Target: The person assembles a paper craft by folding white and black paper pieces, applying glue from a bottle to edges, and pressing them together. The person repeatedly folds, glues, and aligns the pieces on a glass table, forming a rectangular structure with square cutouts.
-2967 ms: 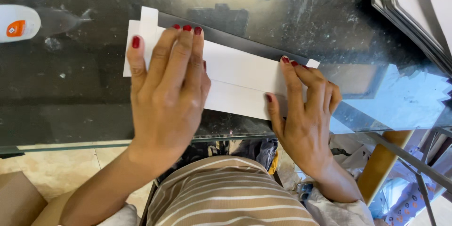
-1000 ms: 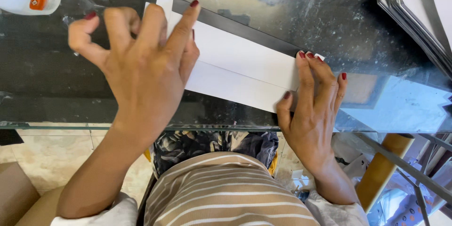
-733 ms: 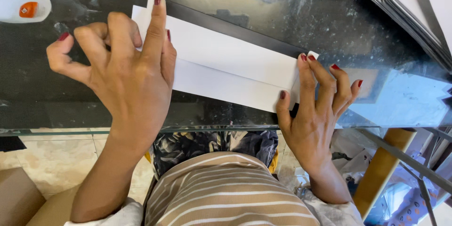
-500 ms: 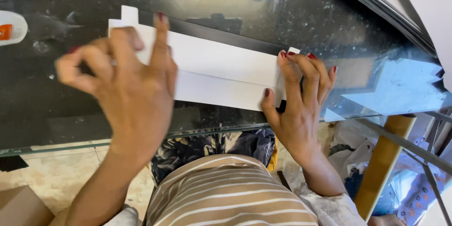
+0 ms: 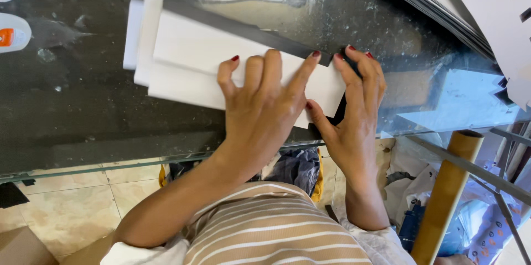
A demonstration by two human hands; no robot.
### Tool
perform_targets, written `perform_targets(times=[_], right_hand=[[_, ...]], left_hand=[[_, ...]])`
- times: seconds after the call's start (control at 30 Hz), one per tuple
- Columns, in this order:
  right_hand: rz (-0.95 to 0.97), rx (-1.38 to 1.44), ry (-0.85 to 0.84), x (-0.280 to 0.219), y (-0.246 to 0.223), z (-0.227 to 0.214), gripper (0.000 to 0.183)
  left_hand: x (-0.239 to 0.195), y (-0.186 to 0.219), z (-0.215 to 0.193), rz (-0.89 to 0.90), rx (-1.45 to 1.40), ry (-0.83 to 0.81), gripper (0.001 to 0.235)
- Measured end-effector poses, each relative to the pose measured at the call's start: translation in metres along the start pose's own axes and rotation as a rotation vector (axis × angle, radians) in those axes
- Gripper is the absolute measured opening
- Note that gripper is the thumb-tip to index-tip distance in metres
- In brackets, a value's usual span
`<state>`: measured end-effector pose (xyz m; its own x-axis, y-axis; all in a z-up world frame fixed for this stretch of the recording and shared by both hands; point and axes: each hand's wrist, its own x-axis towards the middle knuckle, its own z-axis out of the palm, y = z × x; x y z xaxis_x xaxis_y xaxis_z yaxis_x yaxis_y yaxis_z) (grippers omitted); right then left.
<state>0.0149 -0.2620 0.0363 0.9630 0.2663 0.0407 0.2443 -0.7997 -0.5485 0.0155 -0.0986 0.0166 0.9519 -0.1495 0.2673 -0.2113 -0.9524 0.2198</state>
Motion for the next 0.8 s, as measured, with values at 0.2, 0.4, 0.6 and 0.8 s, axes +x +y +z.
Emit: perform_targets(times=[0.2, 0.4, 0.6, 0.8], right_hand=[[-0.056, -0.035, -0.028, -0.002, 0.004, 0.0, 0.05], [-0.031, 0.003, -0.026, 0.0, 0.0, 0.0, 0.051], [-0.034, 0.039, -0.08, 0.003, -0.003, -0.009, 0.065], [-0.14, -0.02, 0.005, 0.008, -0.033, -0.018, 0.041]], left_hand=[[-0.016, -0.061, -0.004, -0.132, 0.03, -0.004, 0.066], [-0.025, -0.106, -0.042, -0.144, 0.017, 0.031, 0.051], [-0.031, -0.103, -0.054, -0.086, -0.241, 0.188, 0.046], [-0.031, -0.098, -0.046, -0.004, -0.152, 0.192, 0.018]])
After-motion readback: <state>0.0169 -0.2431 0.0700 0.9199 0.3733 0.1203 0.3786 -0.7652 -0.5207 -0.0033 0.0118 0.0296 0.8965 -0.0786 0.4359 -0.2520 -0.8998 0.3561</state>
